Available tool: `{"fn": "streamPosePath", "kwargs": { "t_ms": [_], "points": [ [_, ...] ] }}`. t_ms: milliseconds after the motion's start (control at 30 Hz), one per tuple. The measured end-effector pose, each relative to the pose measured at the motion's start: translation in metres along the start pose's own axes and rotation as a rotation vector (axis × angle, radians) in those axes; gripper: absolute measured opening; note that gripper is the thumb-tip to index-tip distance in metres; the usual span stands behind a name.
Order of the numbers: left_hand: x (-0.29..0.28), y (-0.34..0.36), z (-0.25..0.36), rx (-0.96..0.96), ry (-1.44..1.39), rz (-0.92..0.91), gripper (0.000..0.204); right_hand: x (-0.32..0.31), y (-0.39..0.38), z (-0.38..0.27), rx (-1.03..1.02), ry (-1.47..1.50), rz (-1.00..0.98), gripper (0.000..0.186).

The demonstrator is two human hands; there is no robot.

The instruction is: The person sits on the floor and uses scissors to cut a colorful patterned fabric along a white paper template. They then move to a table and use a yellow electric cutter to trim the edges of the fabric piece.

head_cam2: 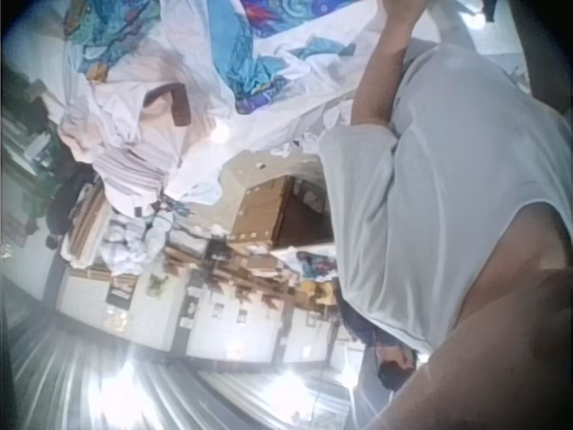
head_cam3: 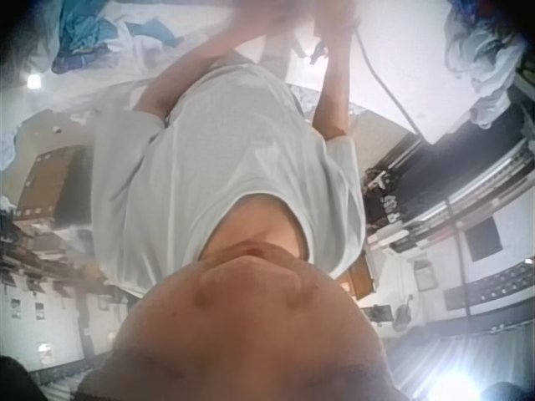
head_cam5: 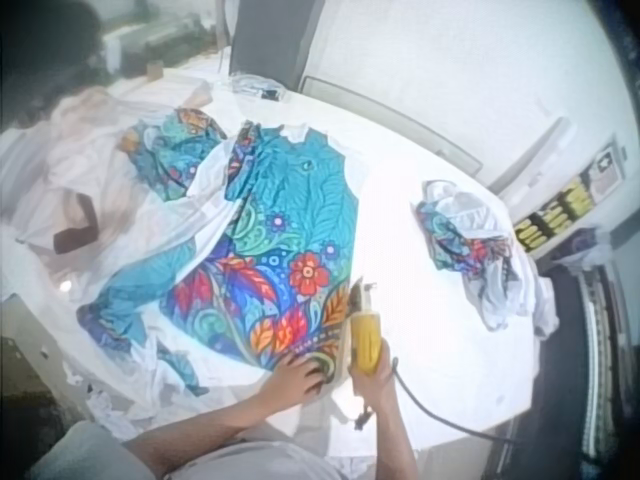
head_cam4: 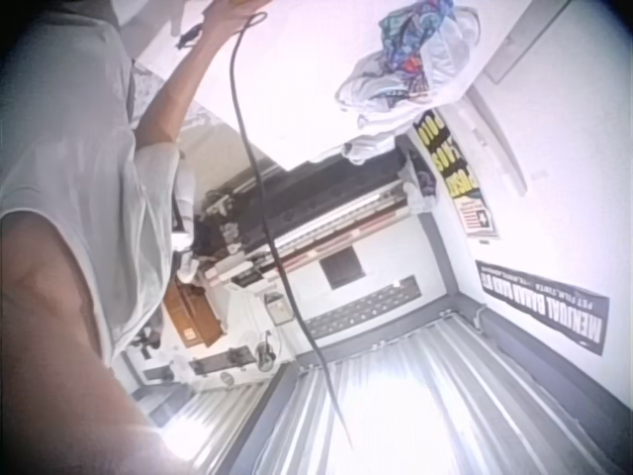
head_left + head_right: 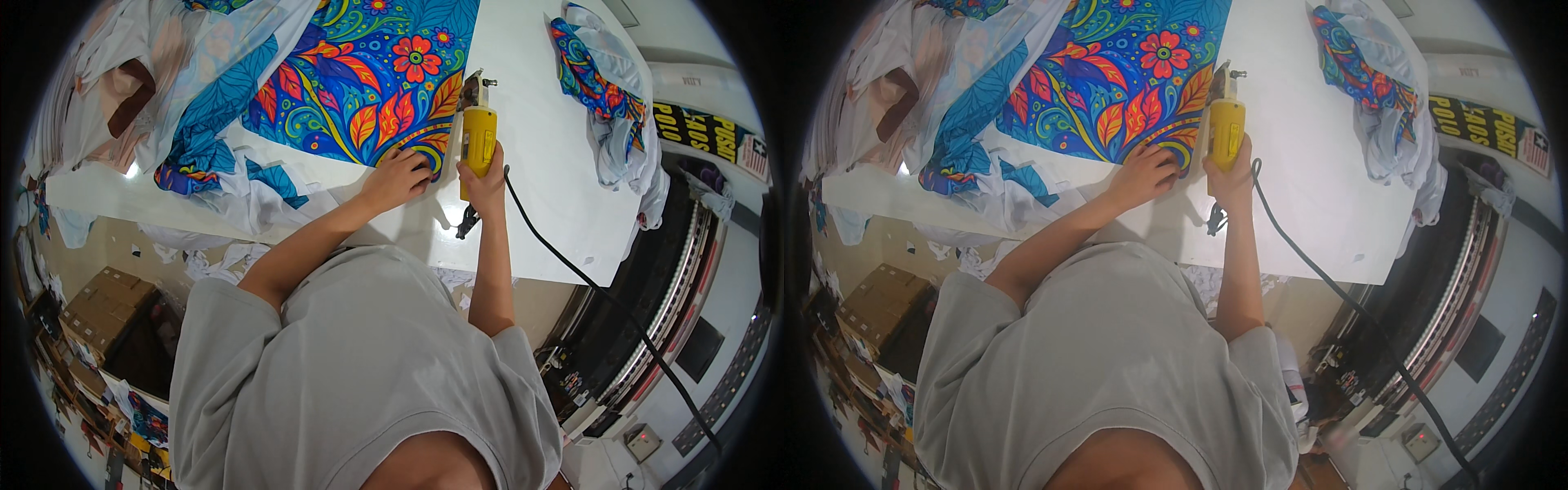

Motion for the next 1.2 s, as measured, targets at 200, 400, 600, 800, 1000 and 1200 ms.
{"fn": "streamPosePath", "kwargs": {
  "t_ms": [200,400,600,800,1000,1200],
  "points": [
    [-0.001,0.001,0.001,-0.003,-0.017,0.012,0.016,0.0,0.014,0.006,-0.046,-0.027,0.032,0.074],
    [-0.002,0.001,0.001,0.002,-0.026,0.012,0.014,-0.001,0.025,0.004,-0.041,-0.032,0.038,0.073],
    [-0.002,0.002,0.001,0.0,-0.042,0.017,0.013,-0.004,0.039,0.003,-0.043,-0.053,0.044,0.073],
    [-0.002,0.001,0.001,0.001,-0.042,0.026,0.014,-0.003,0.052,0.001,-0.082,-0.012,0.033,0.07],
    [-0.003,0.001,0.001,0.009,-0.047,0.032,0.014,0.0,0.071,0.008,-0.127,0.024,0.027,0.067],
    [-0.001,0.001,-0.002,-0.017,-0.077,0.01,0.014,0.0,0.088,0.007,-0.133,0.075,-0.013,0.064]
  ]
}}
Point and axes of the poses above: each hand's wrist, its own y-axis towards the middle knuckle, its own x-axis out of the palm, z = x × y, the point moved 8 cm from there along y, towards the middle knuckle, and after that the axes turned 14 degrees about -y, right-handed, at the moved point
